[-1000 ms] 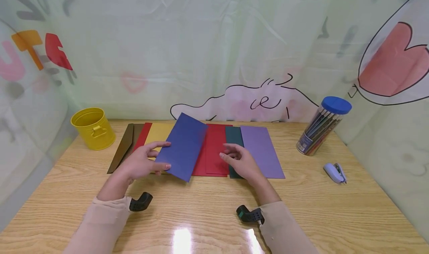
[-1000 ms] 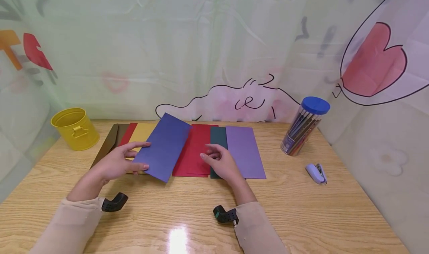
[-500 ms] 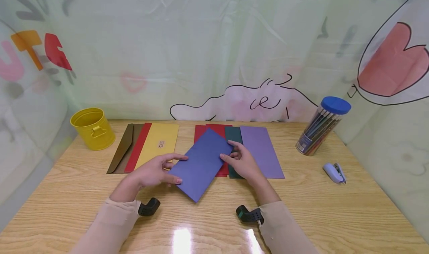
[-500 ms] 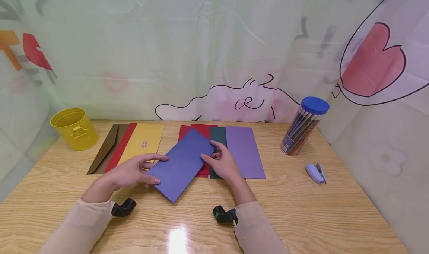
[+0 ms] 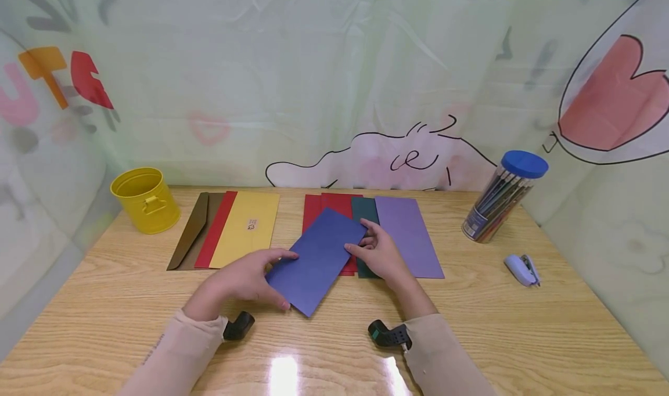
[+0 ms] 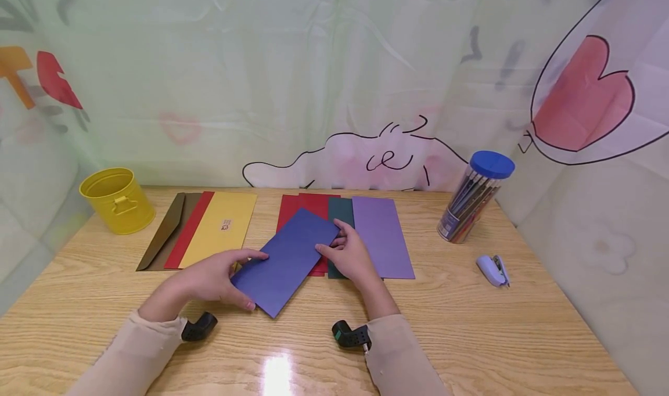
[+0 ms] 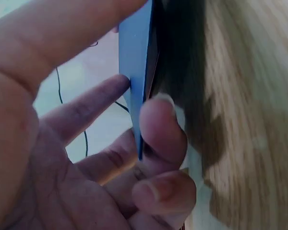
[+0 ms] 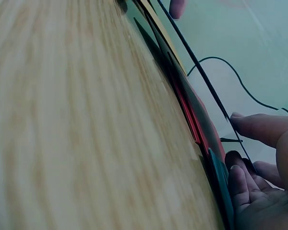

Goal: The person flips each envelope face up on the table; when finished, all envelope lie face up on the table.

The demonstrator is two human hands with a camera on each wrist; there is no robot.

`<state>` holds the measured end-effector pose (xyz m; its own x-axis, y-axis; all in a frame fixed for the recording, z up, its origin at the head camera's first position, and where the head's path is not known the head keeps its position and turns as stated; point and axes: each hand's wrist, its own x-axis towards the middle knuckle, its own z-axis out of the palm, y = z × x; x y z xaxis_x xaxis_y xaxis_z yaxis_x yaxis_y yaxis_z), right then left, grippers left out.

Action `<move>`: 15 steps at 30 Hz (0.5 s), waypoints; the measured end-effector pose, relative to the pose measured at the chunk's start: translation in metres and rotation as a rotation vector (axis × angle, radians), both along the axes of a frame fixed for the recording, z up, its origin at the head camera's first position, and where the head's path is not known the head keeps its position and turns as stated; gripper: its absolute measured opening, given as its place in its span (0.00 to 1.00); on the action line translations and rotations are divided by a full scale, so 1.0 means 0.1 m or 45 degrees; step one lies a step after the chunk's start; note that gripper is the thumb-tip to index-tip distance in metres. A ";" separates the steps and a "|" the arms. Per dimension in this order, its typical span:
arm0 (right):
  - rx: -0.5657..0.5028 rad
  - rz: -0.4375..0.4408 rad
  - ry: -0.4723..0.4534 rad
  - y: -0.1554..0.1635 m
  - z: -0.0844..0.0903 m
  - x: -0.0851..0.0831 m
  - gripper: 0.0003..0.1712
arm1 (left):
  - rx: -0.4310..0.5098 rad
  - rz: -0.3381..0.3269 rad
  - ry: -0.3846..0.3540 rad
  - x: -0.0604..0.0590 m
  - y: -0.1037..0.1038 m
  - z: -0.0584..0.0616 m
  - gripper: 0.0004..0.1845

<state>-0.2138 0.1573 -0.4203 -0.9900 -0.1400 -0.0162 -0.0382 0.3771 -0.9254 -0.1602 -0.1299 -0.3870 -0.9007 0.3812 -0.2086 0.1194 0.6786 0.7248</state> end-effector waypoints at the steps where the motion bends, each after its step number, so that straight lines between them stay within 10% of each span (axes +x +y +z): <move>1: -0.003 -0.001 -0.003 0.00 0.00 0.00 0.44 | -0.006 -0.007 0.009 0.01 0.01 0.00 0.50; 15: 0.039 -0.049 -0.028 0.00 0.02 0.01 0.43 | -0.108 -0.159 0.098 0.03 -0.02 0.05 0.42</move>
<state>-0.2123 0.1569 -0.4188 -0.9940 -0.1010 -0.0415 -0.0031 0.4062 -0.9138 -0.1576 -0.1316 -0.3822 -0.8618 0.4754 -0.1767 0.2599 0.7132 0.6510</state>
